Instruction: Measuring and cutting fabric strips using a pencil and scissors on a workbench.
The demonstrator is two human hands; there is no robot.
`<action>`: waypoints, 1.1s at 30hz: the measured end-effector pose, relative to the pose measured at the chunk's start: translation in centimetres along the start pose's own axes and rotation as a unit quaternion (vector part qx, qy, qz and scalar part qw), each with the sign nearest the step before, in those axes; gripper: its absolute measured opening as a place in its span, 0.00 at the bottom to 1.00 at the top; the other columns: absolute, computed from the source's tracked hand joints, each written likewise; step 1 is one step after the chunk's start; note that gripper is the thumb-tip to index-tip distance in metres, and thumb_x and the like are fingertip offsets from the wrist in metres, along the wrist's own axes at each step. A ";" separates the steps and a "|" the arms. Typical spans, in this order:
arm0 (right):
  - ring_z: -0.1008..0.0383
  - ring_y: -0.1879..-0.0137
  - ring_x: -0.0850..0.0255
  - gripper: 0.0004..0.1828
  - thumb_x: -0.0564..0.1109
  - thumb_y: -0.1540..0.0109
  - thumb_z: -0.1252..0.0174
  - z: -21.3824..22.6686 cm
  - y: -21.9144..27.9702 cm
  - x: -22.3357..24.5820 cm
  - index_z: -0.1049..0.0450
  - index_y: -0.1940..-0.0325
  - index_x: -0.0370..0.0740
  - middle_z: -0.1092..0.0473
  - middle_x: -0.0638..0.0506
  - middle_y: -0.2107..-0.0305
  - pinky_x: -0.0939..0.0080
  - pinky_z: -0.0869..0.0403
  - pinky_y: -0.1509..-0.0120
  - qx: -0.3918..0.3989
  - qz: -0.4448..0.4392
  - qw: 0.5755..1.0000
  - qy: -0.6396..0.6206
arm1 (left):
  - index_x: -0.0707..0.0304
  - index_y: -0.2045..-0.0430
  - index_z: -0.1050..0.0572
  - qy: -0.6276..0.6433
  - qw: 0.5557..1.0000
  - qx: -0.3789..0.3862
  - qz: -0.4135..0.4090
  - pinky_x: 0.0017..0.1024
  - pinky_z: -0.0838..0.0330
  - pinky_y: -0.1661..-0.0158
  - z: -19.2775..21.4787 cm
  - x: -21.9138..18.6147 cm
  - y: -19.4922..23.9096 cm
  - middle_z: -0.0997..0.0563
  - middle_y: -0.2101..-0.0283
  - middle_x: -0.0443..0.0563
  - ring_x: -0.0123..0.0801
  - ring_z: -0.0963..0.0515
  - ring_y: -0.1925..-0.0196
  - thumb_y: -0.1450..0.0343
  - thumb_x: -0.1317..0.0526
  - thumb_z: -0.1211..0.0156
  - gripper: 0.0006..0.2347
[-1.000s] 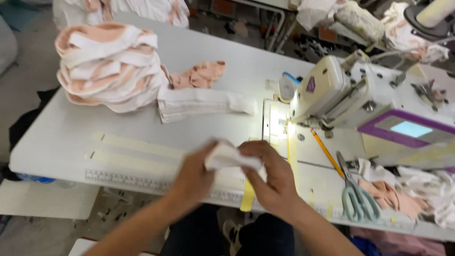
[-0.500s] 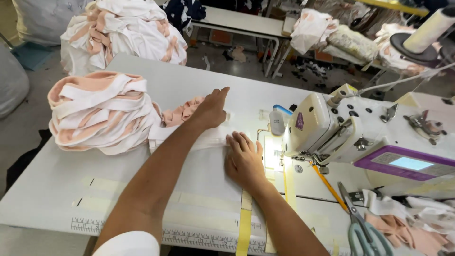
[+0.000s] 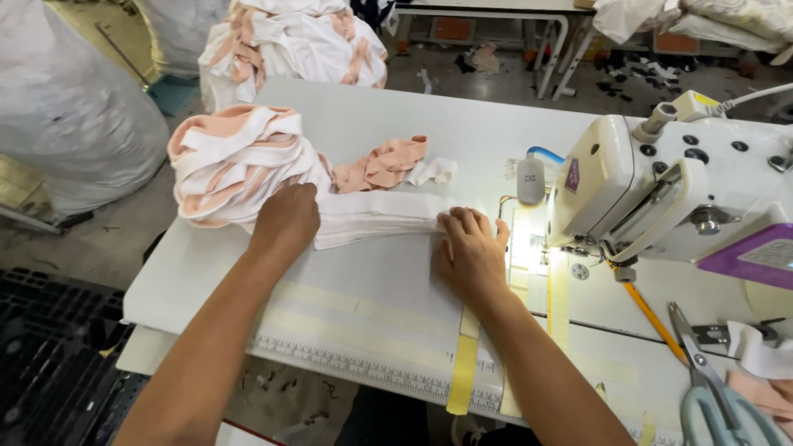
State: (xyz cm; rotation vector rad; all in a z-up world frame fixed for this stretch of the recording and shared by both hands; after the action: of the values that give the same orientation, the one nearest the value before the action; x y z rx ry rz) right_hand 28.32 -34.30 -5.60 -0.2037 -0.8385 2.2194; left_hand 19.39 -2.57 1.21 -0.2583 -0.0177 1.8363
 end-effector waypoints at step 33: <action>0.35 0.29 0.50 0.31 0.42 0.37 0.37 14.1 -6.9 4.1 0.34 0.30 0.47 0.32 0.48 0.36 0.46 0.38 0.30 -0.116 -0.047 0.870 -0.478 | 0.57 0.62 0.19 0.405 0.911 -0.025 -0.074 0.23 0.18 0.81 16.0 -16.7 3.1 0.17 0.64 0.52 0.34 0.16 0.76 0.32 0.62 0.39 0.08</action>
State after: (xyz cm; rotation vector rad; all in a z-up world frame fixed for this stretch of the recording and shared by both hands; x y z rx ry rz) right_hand 24.14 -35.07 10.07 0.8861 -1.5827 2.0566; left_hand 17.76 -17.35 19.13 -1.0091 0.4813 1.4613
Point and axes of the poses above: each hand's wrist, its own y-axis away from the middle knuckle, its own z-axis out of the back of the hand, x = y × z, the point moved 2 cm from there along -y, towards the middle knuckle
